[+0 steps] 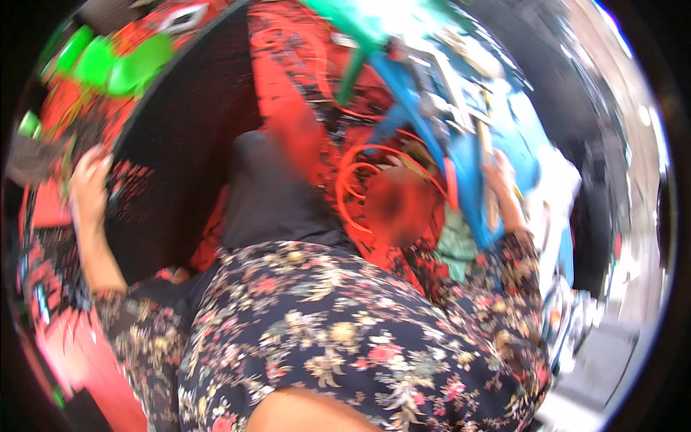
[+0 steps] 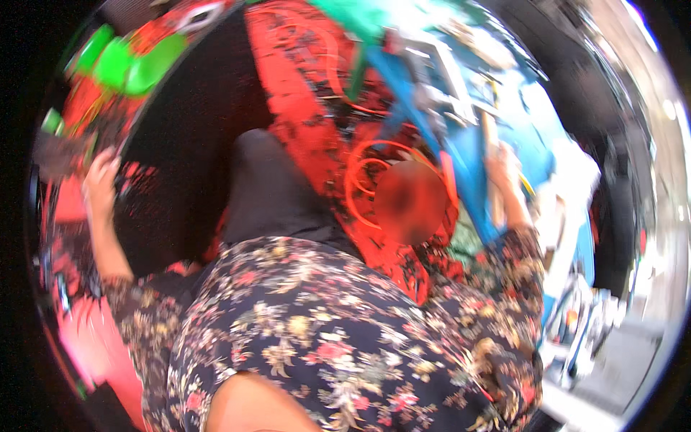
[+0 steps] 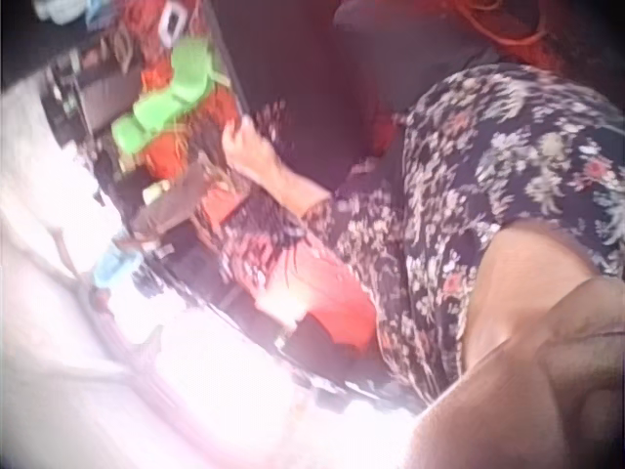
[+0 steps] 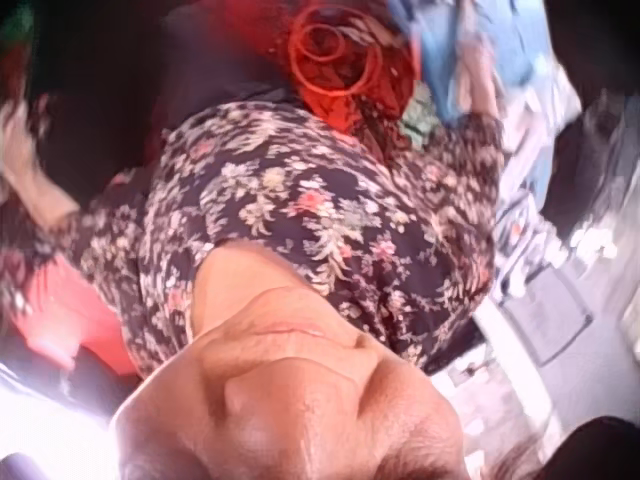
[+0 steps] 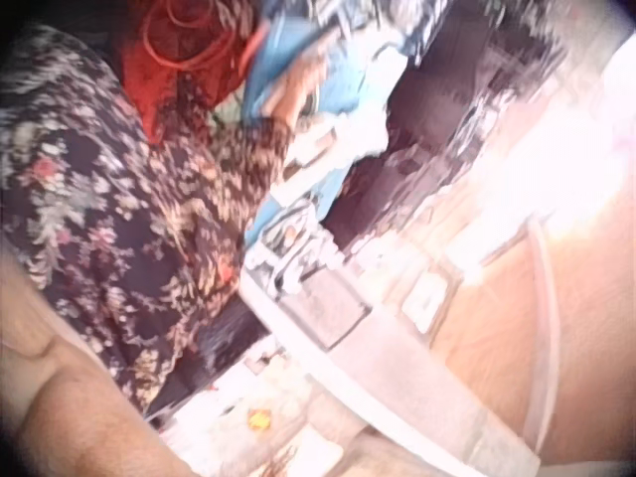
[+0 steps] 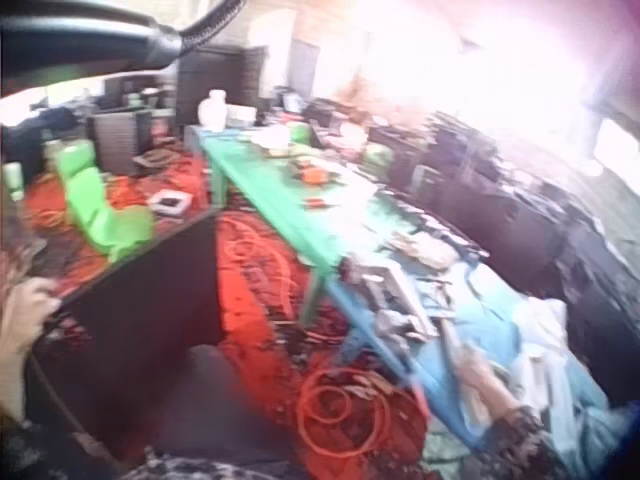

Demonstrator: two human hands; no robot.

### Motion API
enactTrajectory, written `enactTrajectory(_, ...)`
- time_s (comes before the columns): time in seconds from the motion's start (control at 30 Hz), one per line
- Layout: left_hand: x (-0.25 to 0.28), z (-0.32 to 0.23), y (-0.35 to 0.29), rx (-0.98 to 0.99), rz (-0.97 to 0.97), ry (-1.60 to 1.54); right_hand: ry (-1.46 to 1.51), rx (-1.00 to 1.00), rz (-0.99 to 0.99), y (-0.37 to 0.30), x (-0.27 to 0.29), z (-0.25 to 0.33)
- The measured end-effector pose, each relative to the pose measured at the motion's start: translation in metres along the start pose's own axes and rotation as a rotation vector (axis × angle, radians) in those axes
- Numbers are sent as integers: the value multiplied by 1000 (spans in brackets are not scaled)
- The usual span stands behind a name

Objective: The person weaves black plastic strips into the frame of a furniture piece by hand, using a pneumatic stapler, pliers, and a hammer to secure and trim the material.

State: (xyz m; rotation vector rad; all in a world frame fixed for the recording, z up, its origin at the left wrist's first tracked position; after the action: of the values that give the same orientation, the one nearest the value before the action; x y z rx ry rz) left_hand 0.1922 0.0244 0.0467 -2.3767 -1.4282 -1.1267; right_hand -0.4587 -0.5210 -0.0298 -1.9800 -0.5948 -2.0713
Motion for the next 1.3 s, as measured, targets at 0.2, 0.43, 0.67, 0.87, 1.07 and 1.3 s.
enactTrajectory(0.2, -8, -20, -5, -108, -132, -226, 520, -253, -78, 53, -2, -118)
enactTrajectory(0.43, -10, -51, -17, 68, -88, -577, 1186, 264, 127, -3, 114, 247)
enactTrajectory(0.67, -17, -53, -9, -98, -84, -731, 1024, 1027, 406, -103, 167, 495)
enactTrajectory(0.87, -18, -70, -7, -140, -57, -706, 795, 1347, 229, -127, 169, 547)
enactTrajectory(1.07, -19, -69, -13, -25, -66, -782, 1105, 1013, 521, -104, 167, 530)
enactTrajectory(1.3, -16, -63, -12, -72, -54, -602, 1355, 577, 331, -36, 132, 389)
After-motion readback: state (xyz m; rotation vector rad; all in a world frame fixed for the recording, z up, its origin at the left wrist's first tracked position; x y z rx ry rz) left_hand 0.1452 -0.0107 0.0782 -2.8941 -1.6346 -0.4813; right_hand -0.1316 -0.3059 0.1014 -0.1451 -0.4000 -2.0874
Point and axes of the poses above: each hand's wrist, its own y-axis towards the middle knuckle, its own x-axis out of the back of the hand, z = x × y, the point moved 9 cm from there along y, towards the middle knuckle
